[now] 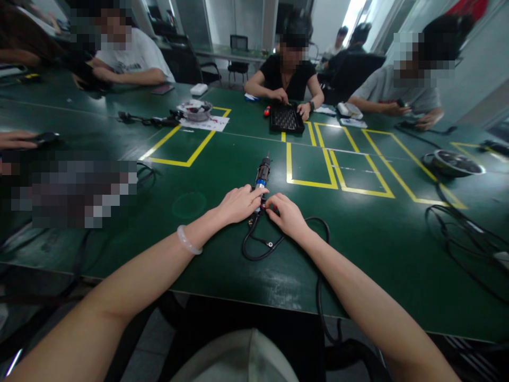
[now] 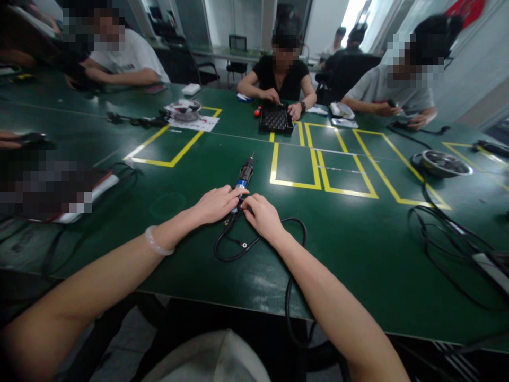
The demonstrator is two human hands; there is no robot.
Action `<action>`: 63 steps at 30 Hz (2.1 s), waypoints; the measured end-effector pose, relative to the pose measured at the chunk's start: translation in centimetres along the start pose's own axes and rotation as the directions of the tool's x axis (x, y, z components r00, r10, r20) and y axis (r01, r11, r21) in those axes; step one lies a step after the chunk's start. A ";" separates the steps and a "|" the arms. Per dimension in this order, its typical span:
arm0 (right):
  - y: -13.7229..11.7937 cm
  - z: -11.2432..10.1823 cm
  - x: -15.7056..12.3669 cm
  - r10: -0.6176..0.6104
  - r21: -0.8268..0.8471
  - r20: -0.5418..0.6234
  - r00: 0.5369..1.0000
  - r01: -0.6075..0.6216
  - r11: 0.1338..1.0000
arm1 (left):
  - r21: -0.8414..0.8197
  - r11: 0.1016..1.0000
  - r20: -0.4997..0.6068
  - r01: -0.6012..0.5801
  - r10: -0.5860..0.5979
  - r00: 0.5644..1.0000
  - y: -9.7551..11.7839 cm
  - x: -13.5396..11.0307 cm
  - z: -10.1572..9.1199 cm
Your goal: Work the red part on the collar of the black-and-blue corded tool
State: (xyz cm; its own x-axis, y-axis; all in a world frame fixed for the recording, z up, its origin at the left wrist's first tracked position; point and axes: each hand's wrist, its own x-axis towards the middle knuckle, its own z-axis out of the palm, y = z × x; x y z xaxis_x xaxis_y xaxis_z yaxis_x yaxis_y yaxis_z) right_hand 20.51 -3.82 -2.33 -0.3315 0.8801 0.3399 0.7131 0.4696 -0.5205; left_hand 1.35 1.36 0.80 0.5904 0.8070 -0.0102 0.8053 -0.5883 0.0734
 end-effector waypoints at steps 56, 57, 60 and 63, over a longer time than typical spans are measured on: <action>-0.7 -1.5 -0.7 0.063 0.118 -0.012 0.998 -0.062 0.991 | -0.073 0.959 -0.036 0.275 -0.279 0.960 -13.5 -0.9 -0.1; -0.7 -1.5 -0.7 0.063 0.116 -0.014 0.998 -0.061 0.991 | -0.078 0.952 -0.040 0.295 -0.299 0.953 -14.1 -0.9 -0.1; -0.6 -1.5 -0.7 0.060 0.110 -0.011 0.998 -0.058 0.992 | -0.093 0.934 -0.058 0.344 -0.350 0.935 -15.7 -0.6 -0.2; -0.4 -1.4 -0.7 0.061 0.111 -0.002 0.998 -0.060 0.992 | -0.114 0.922 -0.073 0.370 -0.379 0.922 -17.1 -0.2 -0.3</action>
State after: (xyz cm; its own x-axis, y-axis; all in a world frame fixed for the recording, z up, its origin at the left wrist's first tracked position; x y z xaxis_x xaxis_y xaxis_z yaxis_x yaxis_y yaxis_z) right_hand 21.31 -4.73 -1.27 -0.2859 0.9070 0.3092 0.6592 0.4204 -0.6235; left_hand -12.56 11.29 -0.18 0.2353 0.9713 0.0358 0.9550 -0.2379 0.1773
